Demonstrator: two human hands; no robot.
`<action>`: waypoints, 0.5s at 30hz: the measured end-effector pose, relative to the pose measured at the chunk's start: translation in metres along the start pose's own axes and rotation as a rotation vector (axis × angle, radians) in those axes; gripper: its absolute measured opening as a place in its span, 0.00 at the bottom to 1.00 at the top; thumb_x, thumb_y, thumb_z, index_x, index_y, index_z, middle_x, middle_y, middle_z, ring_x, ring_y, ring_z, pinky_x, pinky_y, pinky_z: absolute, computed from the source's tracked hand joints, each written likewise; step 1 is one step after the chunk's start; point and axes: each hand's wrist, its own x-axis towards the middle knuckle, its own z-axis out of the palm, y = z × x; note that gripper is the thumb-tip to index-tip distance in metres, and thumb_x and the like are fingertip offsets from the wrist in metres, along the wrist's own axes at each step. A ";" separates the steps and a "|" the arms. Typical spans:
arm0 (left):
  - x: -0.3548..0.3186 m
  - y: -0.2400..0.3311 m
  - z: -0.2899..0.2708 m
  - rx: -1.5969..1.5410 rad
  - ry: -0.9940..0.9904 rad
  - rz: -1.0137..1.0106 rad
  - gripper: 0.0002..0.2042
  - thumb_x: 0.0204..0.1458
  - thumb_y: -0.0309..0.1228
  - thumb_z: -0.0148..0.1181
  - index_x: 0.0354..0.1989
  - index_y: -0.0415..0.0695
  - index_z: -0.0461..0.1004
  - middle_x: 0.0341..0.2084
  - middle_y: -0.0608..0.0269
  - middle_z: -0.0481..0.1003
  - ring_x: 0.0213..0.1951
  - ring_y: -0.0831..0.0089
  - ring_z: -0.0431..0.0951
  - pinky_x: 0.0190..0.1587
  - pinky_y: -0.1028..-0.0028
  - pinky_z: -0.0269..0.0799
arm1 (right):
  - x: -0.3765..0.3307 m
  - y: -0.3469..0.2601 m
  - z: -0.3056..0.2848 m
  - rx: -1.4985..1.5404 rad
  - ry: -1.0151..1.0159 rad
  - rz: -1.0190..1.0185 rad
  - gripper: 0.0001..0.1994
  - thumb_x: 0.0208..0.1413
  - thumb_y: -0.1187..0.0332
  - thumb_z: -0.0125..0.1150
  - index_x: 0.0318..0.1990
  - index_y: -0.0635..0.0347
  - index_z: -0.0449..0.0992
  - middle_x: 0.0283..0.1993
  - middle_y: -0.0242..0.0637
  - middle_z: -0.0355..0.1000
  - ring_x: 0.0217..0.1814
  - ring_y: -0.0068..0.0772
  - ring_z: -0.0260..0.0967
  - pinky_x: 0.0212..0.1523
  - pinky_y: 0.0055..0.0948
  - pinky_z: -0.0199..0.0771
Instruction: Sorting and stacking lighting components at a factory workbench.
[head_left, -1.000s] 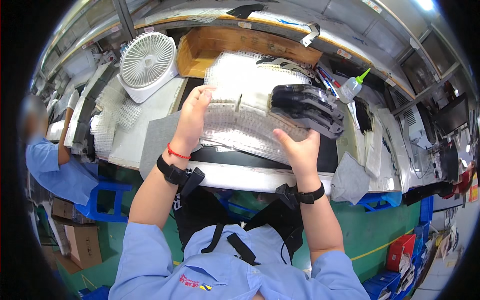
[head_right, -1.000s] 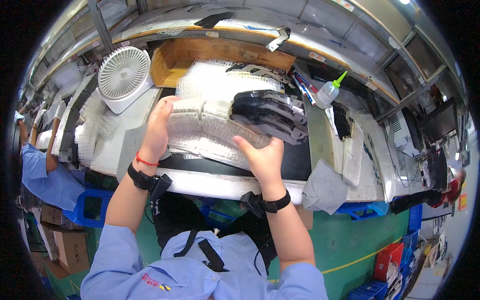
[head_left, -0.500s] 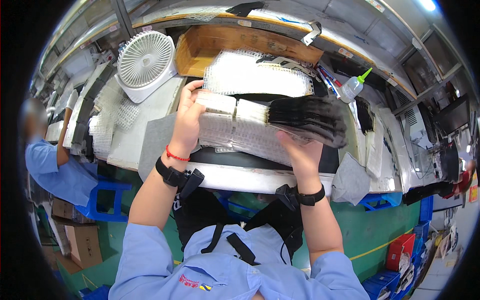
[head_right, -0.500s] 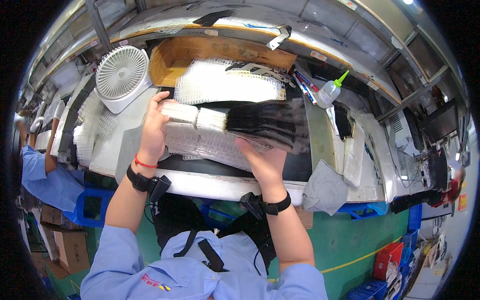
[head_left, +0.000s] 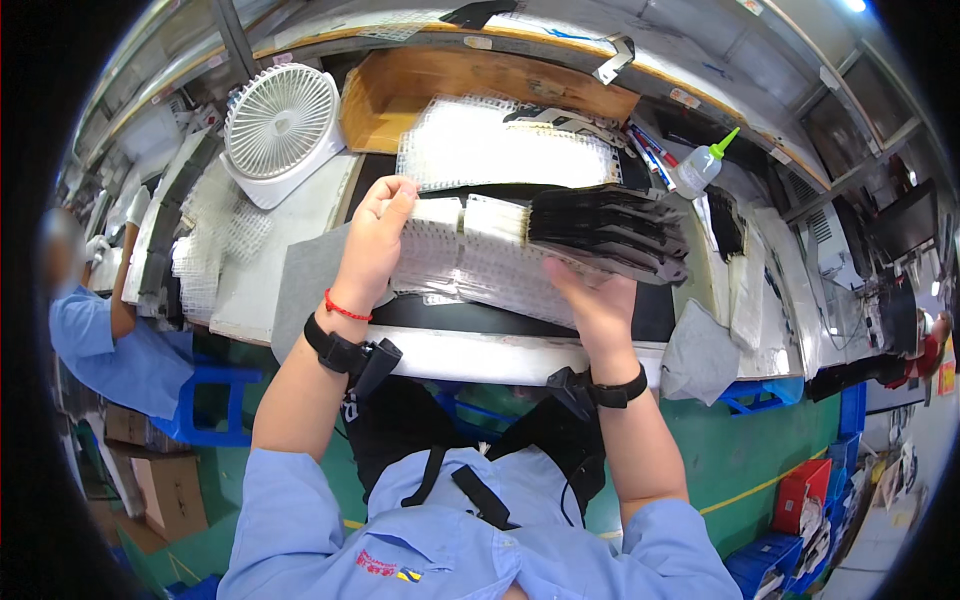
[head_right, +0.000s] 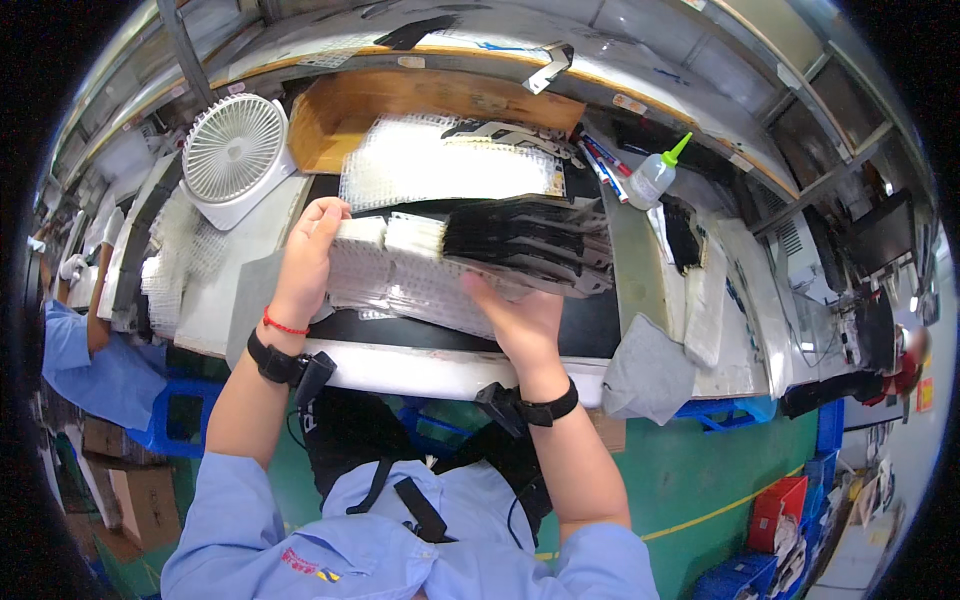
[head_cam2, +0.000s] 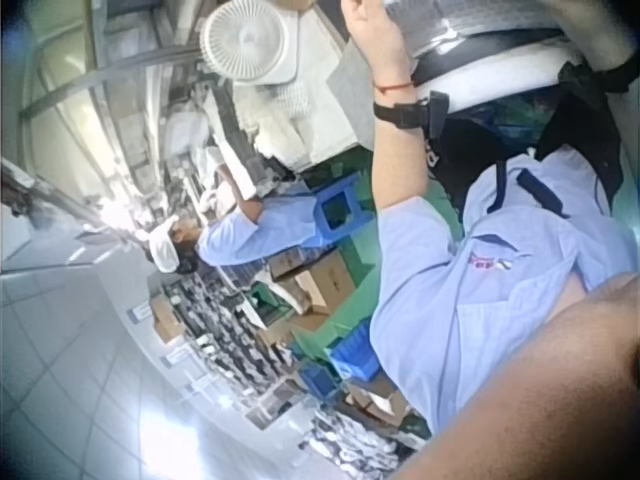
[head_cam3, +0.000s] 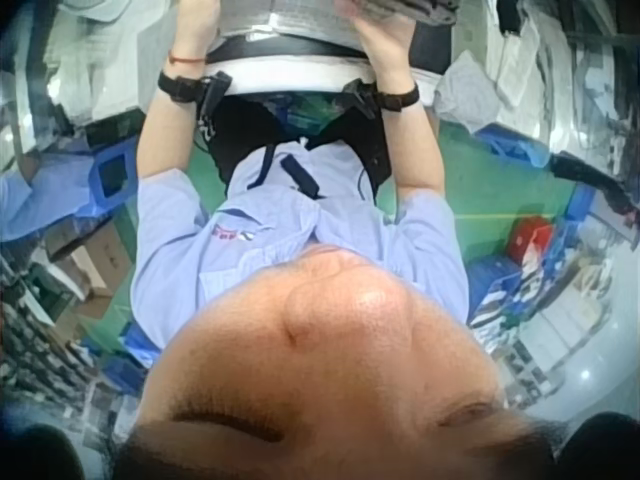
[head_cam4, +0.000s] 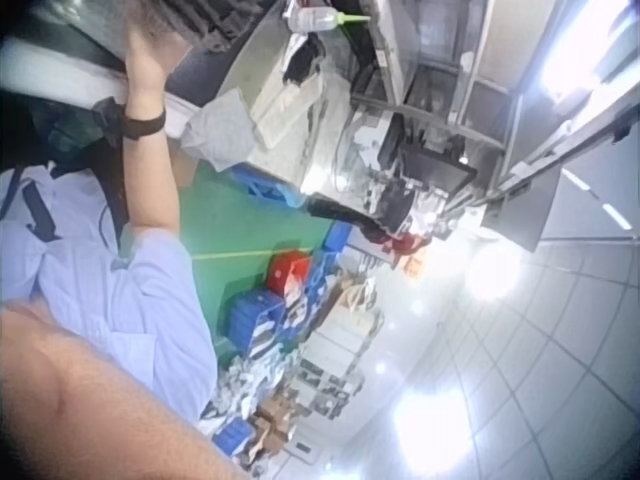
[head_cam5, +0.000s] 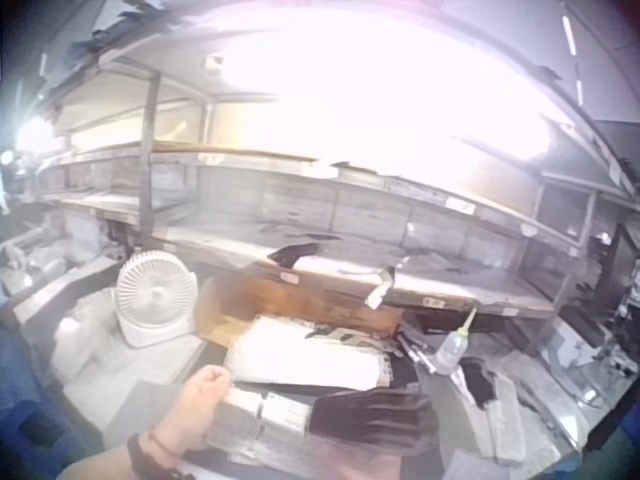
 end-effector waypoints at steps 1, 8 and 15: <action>0.001 -0.002 -0.003 0.013 -0.015 -0.021 0.12 0.61 0.37 0.56 0.45 0.42 0.68 0.36 0.71 0.70 0.37 0.86 0.67 0.44 0.83 0.63 | 0.000 0.000 -0.001 0.018 0.000 0.003 0.21 0.46 0.78 0.70 0.49 0.66 0.73 0.47 0.35 0.74 0.49 0.28 0.70 0.52 0.28 0.70; -0.005 0.013 0.000 0.238 -0.269 0.075 0.24 0.48 0.34 0.70 0.51 0.37 0.68 0.39 0.66 0.74 0.42 0.79 0.71 0.49 0.77 0.66 | 0.002 -0.002 -0.001 -0.154 0.092 0.028 0.15 0.52 0.71 0.68 0.45 0.69 0.78 0.44 0.35 0.77 0.45 0.22 0.69 0.50 0.25 0.68; -0.010 0.052 0.024 0.393 -0.318 0.163 0.12 0.49 0.18 0.63 0.43 0.37 0.74 0.37 0.68 0.76 0.41 0.80 0.74 0.46 0.78 0.69 | -0.006 -0.035 -0.012 -0.070 0.117 -0.032 0.17 0.48 0.76 0.69 0.47 0.67 0.75 0.45 0.33 0.75 0.47 0.24 0.69 0.51 0.26 0.68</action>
